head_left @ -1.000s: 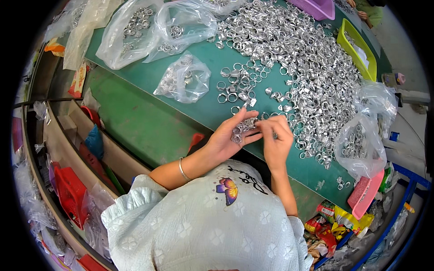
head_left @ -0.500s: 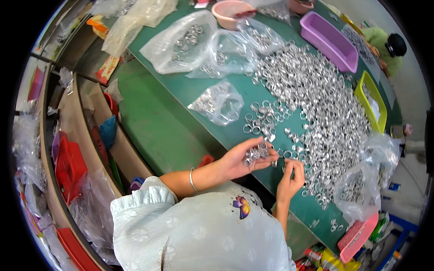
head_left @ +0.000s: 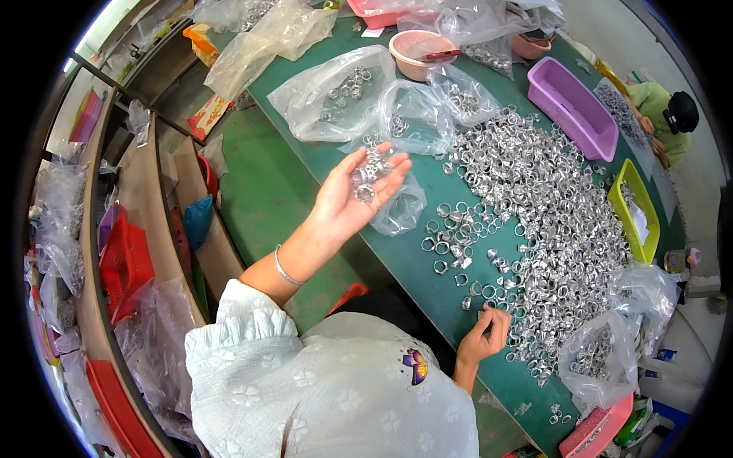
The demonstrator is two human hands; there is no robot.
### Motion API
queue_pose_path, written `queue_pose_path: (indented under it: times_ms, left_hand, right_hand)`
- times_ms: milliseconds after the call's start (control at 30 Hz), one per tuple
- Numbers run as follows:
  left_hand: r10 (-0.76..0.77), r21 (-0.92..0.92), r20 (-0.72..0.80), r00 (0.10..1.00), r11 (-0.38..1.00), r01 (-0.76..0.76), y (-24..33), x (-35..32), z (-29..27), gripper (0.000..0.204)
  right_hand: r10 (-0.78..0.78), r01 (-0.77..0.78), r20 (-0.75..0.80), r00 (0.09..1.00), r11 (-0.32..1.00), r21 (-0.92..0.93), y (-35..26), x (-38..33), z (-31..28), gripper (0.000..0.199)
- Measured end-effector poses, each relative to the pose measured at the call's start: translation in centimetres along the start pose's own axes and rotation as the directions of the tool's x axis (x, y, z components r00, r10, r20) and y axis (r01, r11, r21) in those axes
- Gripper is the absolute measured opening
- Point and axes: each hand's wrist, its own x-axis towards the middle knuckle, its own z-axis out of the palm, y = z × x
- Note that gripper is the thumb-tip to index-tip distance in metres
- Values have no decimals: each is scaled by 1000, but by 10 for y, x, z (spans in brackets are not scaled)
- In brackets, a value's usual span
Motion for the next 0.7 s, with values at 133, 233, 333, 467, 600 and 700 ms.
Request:
queue_pose_path:
  times_ms: [133, 233, 333, 467, 600, 700]
  left_hand:
    - [-149, 4, 83, 985, 989, 149, -27, -7, 11, 35]
    - [-287, 55, 139, 948, 958, 282, -57, -14, 12, 34]
    - [-431, 26, 150, 890, 901, 433, -87, -23, 11, 32]
    - [-550, 72, 44, 834, 835, 546, -110, -34, 13, 32]
    - [-556, 52, 65, 829, 831, 554, -118, -36, 13, 32]
    - [-507, 107, 128, 852, 861, 496, -123, -37, 12, 32]
  right_hand:
    - [18, -20, 41, 999, 998, 53, -8, 5, -3, 7]
    - [48, -64, 118, 992, 989, 131, -25, 20, -5, 13]
    - [9, -42, 177, 984, 982, 182, -52, 42, -7, 23]
    - [-54, 33, 251, 967, 996, 86, -71, 64, -5, 27]
    - [-35, 28, 244, 969, 999, 35, -68, 62, -8, 17]
    - [140, -188, 195, 971, 948, 257, -64, 55, -8, 13]
